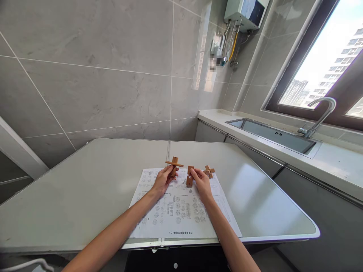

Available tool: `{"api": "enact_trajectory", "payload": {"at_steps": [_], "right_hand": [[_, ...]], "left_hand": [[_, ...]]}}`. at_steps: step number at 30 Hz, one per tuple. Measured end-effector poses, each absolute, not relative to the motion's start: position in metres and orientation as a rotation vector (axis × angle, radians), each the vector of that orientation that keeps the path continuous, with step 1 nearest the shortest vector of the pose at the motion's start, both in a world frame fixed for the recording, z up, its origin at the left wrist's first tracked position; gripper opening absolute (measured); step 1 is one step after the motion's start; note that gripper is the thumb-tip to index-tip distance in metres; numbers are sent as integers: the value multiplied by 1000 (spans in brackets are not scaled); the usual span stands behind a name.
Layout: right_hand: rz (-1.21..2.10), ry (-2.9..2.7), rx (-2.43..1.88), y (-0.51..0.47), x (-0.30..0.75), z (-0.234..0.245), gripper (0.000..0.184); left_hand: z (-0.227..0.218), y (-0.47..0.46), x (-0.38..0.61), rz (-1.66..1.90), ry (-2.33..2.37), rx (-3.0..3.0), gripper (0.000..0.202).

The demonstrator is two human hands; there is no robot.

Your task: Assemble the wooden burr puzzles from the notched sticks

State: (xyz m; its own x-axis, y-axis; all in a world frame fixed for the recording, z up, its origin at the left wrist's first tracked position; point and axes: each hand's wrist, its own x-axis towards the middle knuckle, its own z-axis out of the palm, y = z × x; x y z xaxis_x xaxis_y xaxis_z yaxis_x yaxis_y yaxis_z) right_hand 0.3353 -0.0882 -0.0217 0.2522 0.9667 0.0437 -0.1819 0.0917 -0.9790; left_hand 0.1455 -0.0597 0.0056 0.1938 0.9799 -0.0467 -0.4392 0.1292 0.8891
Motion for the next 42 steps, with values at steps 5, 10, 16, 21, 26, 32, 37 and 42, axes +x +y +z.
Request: {"api": "enact_trajectory", "payload": {"at_steps": [5,10,16,21,26,32,37,42], "right_hand": [[1168,-852,-1024,-90,336,-16,40],[1328,-744,-798,-89,339,-12,42],[1492,-624,-624,-89,341,-9,30],[1560,-611,-593,-93,342,-7,25],[1590,-620,-579,-94,341,-7,24],[1613,-595,-594,-94,341,-9,26],[1623,-572,-600,-94,342,-10,27],[1595,-626,-638,-94,341,-8,30]], "left_hand": [[4,-58,145,1193,769,835,31],[3,-57,147,1161,724,789,29],[3,-61,149,1071,681,829,38],[5,-64,149,1015,664,856,42],[9,-67,148,1002,637,867,44],[13,-70,147,964,597,855,37],[13,-70,146,955,597,859,36],[10,-68,146,954,577,838,31]]}}
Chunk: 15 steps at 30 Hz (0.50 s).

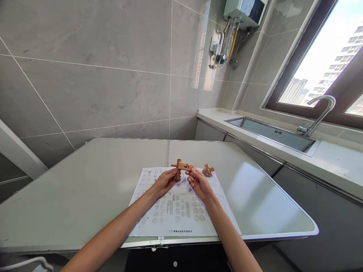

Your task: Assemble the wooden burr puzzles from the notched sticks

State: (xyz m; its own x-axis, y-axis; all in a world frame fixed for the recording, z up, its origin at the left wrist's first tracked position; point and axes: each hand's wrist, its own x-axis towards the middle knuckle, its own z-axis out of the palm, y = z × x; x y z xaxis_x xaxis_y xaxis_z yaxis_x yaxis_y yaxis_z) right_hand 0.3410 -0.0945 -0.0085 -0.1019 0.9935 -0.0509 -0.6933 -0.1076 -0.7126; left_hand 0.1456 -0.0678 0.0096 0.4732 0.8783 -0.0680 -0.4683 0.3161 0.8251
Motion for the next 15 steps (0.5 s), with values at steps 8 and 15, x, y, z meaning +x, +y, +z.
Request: {"api": "enact_trajectory", "payload": {"at_steps": [8,15], "right_hand": [[1577,-726,-660,-98,338,-3,33],[1508,-736,-695,-97,337,-3,36]], "left_hand": [[9,-69,149,949,591,925,38],[7,-67,149,1060,667,984,43]]}}
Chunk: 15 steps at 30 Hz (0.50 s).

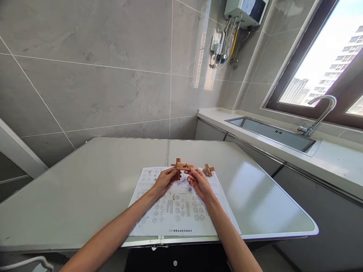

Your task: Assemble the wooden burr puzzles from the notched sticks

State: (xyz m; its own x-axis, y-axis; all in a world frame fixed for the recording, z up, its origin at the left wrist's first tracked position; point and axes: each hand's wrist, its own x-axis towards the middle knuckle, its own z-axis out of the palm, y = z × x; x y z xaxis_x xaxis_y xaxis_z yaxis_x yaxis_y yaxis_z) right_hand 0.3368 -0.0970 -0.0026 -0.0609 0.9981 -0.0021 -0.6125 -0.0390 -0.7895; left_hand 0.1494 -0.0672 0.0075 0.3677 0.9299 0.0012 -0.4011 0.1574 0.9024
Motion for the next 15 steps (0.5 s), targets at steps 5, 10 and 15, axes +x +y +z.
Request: {"api": "enact_trajectory", "payload": {"at_steps": [5,10,15], "right_hand": [[1482,-763,-703,-98,336,-2,36],[1429,-754,-728,-96,336,-4,34],[1450,-746,-709,-96,336,-4,34]], "left_hand": [[6,-65,150,1085,708,984,46],[4,-65,150,1095,719,958,43],[4,-65,149,1047,667,909,44]]}}
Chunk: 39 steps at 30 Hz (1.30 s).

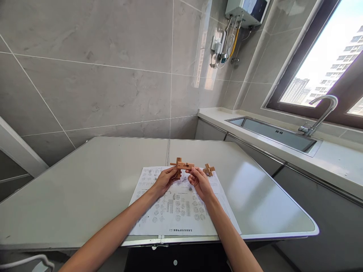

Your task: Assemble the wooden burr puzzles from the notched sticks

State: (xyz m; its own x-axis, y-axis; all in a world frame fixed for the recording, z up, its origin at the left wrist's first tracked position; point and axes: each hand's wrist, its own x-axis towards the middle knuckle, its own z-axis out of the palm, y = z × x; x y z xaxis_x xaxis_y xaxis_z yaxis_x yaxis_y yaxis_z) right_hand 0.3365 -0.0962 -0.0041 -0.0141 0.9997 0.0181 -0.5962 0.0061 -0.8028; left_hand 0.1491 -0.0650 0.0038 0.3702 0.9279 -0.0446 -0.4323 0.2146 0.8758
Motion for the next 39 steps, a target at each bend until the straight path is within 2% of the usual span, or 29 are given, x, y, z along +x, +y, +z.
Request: {"api": "enact_trajectory", "payload": {"at_steps": [10,17,24,30,39], "right_hand": [[1498,-814,-729,-98,335,-2,34],[1450,-714,-772,-93,337,-6,34],[1508,-718,-771,-93,337,-6,36],[1556,-692,-776,-91,335,-10,30],[1325,-944,-830,-92,332,-14,45]], "left_hand": [[7,-71,151,912,620,1107,51],[12,-75,151,817,517,1091,44],[11,-72,148,765,495,1171,45],[11,-73,149,698,487,1233,45],[19,-82,147,503,484,1174,45]]}}
